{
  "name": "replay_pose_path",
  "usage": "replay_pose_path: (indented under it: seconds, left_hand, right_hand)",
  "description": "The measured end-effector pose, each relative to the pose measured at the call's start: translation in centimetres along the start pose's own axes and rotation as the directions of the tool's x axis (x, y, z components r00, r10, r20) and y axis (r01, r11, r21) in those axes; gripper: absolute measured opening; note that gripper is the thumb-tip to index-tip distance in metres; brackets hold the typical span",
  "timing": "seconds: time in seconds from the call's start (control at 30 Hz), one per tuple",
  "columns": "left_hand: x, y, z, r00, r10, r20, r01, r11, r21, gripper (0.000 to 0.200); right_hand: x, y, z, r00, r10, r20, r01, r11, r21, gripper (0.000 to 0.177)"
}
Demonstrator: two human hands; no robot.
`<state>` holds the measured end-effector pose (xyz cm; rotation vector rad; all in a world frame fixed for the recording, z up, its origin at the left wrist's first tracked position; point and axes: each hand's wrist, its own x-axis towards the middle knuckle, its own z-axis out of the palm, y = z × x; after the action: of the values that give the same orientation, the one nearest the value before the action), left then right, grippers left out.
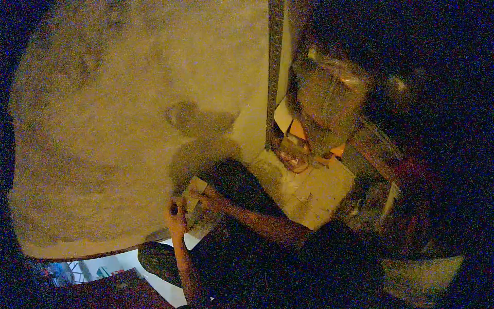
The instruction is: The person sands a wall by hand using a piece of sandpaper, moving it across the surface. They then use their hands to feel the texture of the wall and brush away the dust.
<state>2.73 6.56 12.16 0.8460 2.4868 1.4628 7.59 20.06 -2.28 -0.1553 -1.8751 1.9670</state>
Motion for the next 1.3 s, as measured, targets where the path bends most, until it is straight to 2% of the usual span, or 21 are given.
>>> replay_pose_path:
  seconds: [0.07, 0.1, 0.17, 0.3, 0.4, 0.47, 0.5, 0.57, 0.6, 0.67, 0.7, 0.77, 0.8, 0.87, 0.9, 0.93, 1.0, 1.03, 1.1, 1.17, 1.3]
  left_hand:
    - [0.2, 0.1, 0.5, 0.978, -0.200, 0.050, 0.205, 0.968, -0.145, 0.015]
    - [0.1, 0.3, 0.7, 0.978, -0.200, 0.056, 0.206, 0.968, -0.144, 0.015]
    - [-0.3, 0.3, 1.1, 0.999, 0.033, -0.020, -0.035, 0.996, -0.087, 0.011]
    - [-0.3, -3.2, 2.2, 0.993, -0.109, 0.050, 0.114, 0.987, -0.110, 0.009]
    - [-0.6, -5.3, 2.9, 0.996, -0.087, -0.003, 0.084, 0.965, -0.247, 0.010]
    - [-1.4, -6.3, 3.0, 0.975, -0.122, -0.187, 0.071, 0.964, -0.258, 0.009]
    - [-1.5, -6.1, 2.6, 0.973, -0.125, -0.192, 0.072, 0.962, -0.263, 0.009]
    - [-1.3, -5.7, 1.3, 0.993, -0.061, -0.097, 0.059, 0.998, -0.026, 0.011]
    - [-1.2, -5.4, 1.0, 0.993, -0.063, -0.103, 0.061, 0.998, -0.025, 0.011]
    - [-0.8, -4.8, 0.9, 0.996, 0.002, -0.095, 0.015, 0.983, 0.184, 0.014]
    - [-0.6, -4.8, 1.1, 0.995, 0.003, -0.095, 0.014, 0.983, 0.184, 0.014]
    - [-0.7, -5.0, 1.8, 0.940, 0.204, -0.273, -0.145, 0.964, 0.222, 0.015]
    - [-0.7, -4.8, 1.8, 0.940, 0.204, -0.275, -0.144, 0.964, 0.222, 0.015]
    - [-0.5, -4.7, 1.3, 0.949, 0.214, -0.230, -0.099, 0.898, 0.428, 0.013]
    - [-0.6, -4.5, 0.9, 0.948, 0.209, -0.240, -0.088, 0.897, 0.433, 0.013]
    - [-0.6, -4.4, 1.1, 0.938, 0.256, -0.235, -0.156, 0.914, 0.373, 0.011]
    - [-1.0, -3.9, 0.9, 0.929, 0.279, -0.244, -0.194, 0.926, 0.323, 0.010]
    - [-0.9, -3.7, 1.5, 0.911, 0.346, -0.224, -0.244, 0.891, 0.382, 0.009]
    - [-0.7, -3.6, 2.3, 0.888, 0.412, -0.204, -0.290, 0.847, 0.446, 0.009]
    - [-0.8, -4.1, 2.9, 0.884, 0.451, -0.125, -0.370, 0.837, 0.404, 0.013]
    - [-1.5, -6.8, 3.6, 0.856, 0.503, -0.118, -0.427, 0.818, 0.387, 0.017]
  right_hand:
    - [-0.3, -1.3, 0.0, 0.966, 0.256, 0.029, -0.253, 0.921, 0.297, 0.029]
    - [-0.4, -3.4, -0.2, 0.966, 0.258, 0.024, -0.254, 0.920, 0.299, 0.029]
    - [-0.1, -7.7, -1.0, 0.996, 0.085, -0.036, -0.081, 0.993, 0.088, 0.027]
    - [0.9, -5.4, -0.8, 0.998, 0.023, -0.053, -0.026, 0.998, -0.051, 0.029]
    - [1.5, -5.5, 0.0, 0.992, 0.028, -0.120, -0.038, 0.996, -0.081, 0.030]
    - [1.6, -5.9, 0.4, 0.989, 0.134, -0.067, -0.129, 0.989, 0.078, 0.031]
    - [1.5, -5.8, 0.4, 0.989, 0.134, -0.062, -0.130, 0.989, 0.072, 0.031]
    - [1.3, -5.5, 0.4, 0.993, 0.119, -0.017, -0.118, 0.993, 0.023, 0.029]
    - [1.4, -5.3, 0.7, 0.993, 0.119, -0.011, -0.118, 0.993, 0.023, 0.029]
    - [1.5, -4.8, 1.0, 0.995, -0.010, -0.104, -0.004, 0.992, -0.125, 0.027]
    - [1.7, -4.2, 0.9, 0.995, -0.011, -0.104, -0.002, 0.992, -0.125, 0.027]
    - [1.9, -1.9, 0.0, 0.909, 0.360, 0.209, -0.132, 0.725, -0.676, 0.028]
    - [1.4, -0.6, 0.1, 0.909, 0.360, 0.212, -0.129, 0.725, -0.676, 0.028]
    - [0.2, 1.5, 0.9, 0.981, -0.102, 0.167, 0.196, 0.524, -0.829, 0.029]
    - [0.2, 0.6, 1.5, 0.978, -0.102, 0.180, 0.206, 0.528, -0.824, 0.029]
    - [0.3, -0.8, 1.5, 0.991, -0.136, -0.014, 0.086, 0.698, -0.711, 0.030]
    - [0.3, -3.0, 1.7, 0.977, -0.101, -0.188, -0.016, 0.845, -0.534, 0.031]
    - [0.1, -2.9, 1.2, 0.937, -0.326, -0.130, 0.127, 0.661, -0.740, 0.032]
    - [0.2, -3.4, 0.9, 0.852, -0.523, -0.009, 0.242, 0.410, -0.879, 0.033]
    - [0.4, -4.1, 1.1, 0.910, -0.385, -0.154, 0.156, 0.661, -0.734, 0.039]
    - [0.8, -4.3, 0.9, 0.873, -0.469, -0.132, 0.241, 0.652, -0.719, 0.042]
